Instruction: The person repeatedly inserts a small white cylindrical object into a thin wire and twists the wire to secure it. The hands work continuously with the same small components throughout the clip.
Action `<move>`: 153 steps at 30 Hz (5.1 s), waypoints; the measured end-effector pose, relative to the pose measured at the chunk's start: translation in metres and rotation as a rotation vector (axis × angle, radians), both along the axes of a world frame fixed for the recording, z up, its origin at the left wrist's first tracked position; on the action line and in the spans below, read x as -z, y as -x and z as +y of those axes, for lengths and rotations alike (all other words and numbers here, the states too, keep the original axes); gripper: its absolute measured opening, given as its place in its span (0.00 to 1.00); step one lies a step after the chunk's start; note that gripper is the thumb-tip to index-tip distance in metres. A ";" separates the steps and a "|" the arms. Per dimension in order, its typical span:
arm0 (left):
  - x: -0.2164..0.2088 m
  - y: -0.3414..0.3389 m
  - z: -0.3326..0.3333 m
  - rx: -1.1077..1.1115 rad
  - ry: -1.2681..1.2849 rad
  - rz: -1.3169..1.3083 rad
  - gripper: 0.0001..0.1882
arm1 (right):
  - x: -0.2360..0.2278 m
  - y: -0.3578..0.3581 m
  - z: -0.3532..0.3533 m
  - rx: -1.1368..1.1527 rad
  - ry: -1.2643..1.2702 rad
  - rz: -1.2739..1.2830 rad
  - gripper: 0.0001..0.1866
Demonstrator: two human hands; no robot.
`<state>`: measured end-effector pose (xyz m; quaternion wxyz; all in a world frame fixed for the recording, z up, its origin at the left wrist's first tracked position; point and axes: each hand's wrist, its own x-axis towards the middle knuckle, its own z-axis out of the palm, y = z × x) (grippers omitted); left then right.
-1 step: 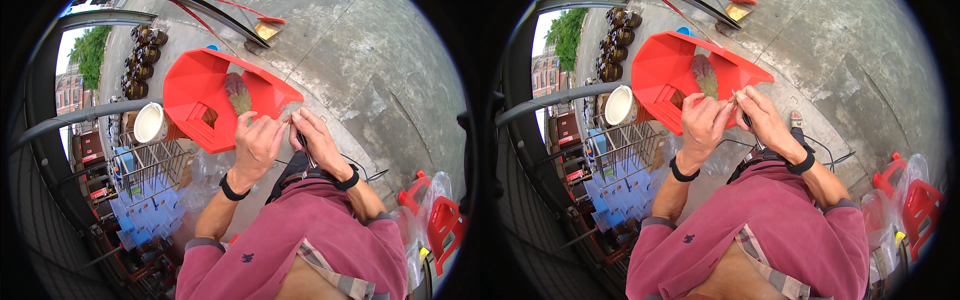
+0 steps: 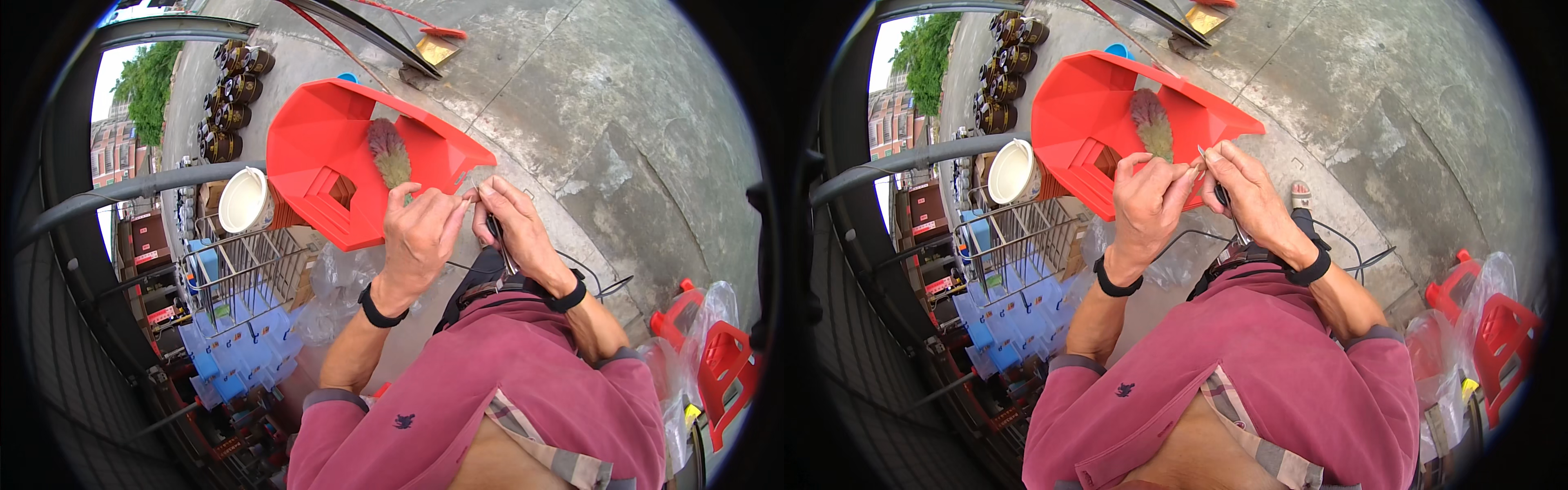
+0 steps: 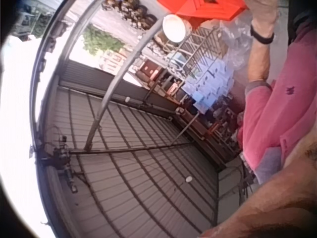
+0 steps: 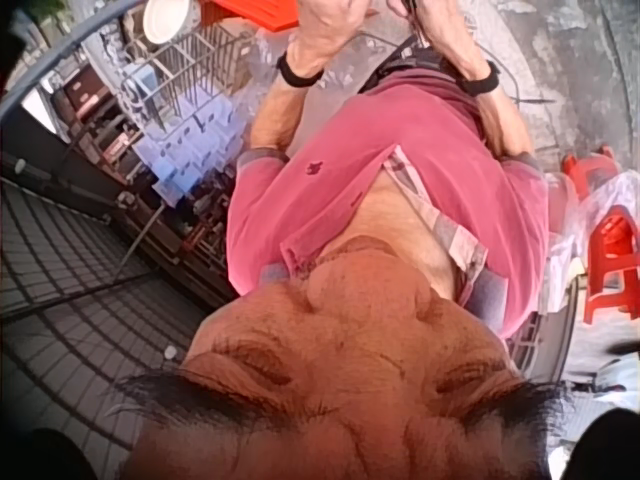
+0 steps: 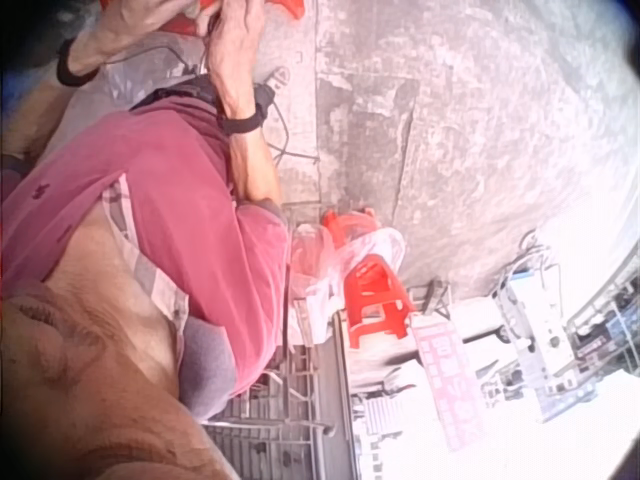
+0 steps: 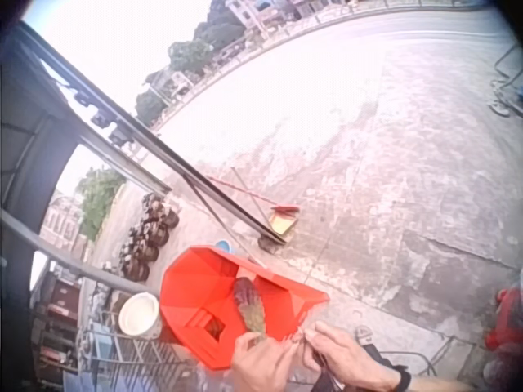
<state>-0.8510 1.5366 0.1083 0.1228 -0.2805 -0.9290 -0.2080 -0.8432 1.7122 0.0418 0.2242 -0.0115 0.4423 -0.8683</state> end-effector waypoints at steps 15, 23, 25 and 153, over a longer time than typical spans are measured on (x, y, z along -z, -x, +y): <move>0.003 -0.007 0.006 -0.031 0.024 0.036 0.04 | 0.000 -0.014 -0.011 0.092 -0.123 0.106 0.14; 0.003 -0.009 0.000 0.010 0.111 0.059 0.04 | -0.004 -0.019 -0.010 0.101 -0.239 0.210 0.15; 0.004 -0.008 -0.002 0.001 0.066 0.030 0.04 | -0.002 -0.016 -0.011 0.090 -0.149 0.187 0.16; 0.022 0.002 0.007 0.015 0.150 0.056 0.04 | 0.013 -0.003 -0.008 0.056 -0.050 -0.131 0.17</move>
